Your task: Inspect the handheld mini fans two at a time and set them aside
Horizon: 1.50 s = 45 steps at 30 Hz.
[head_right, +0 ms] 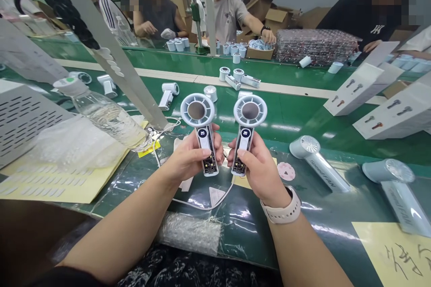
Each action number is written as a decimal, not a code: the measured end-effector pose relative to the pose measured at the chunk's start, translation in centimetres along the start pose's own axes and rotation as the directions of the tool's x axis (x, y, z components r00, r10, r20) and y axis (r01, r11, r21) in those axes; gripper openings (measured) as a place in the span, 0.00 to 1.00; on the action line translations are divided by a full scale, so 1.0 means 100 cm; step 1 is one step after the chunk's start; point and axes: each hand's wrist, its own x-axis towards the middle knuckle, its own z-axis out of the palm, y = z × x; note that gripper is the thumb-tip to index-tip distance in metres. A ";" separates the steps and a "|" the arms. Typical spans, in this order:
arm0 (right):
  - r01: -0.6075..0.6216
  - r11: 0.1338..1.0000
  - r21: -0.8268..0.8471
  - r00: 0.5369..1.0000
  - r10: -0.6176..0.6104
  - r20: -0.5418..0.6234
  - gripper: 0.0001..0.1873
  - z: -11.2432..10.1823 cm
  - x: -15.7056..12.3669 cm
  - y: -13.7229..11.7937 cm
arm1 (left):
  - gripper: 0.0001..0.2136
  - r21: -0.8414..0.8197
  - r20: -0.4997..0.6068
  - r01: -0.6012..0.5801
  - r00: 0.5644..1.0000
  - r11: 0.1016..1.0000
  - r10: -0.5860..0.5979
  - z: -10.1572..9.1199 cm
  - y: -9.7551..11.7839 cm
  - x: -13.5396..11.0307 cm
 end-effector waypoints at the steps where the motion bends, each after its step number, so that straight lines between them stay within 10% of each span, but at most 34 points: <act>1: 0.006 1.000 -0.012 1.000 -0.006 -0.005 0.10 0.000 0.000 0.000 | 0.23 0.007 -0.013 0.002 1.000 1.000 -0.002 0.000 -0.001 0.001; 7: -0.046 0.998 -0.051 0.997 0.042 -0.065 0.11 0.000 0.001 0.002 | 0.19 0.042 -0.165 0.021 0.986 0.999 -0.014 0.002 -0.002 0.003; 35: -0.016 0.997 -0.077 0.997 0.011 -0.072 0.11 -0.003 0.006 0.008 | 0.17 0.194 -0.166 -0.013 0.985 0.981 0.046 -0.003 -0.005 0.008; 45: -0.124 0.975 0.186 0.988 0.140 -0.071 0.24 -0.003 0.008 0.005 | 0.27 0.302 -0.364 0.058 0.930 0.952 0.059 -0.010 -0.016 0.007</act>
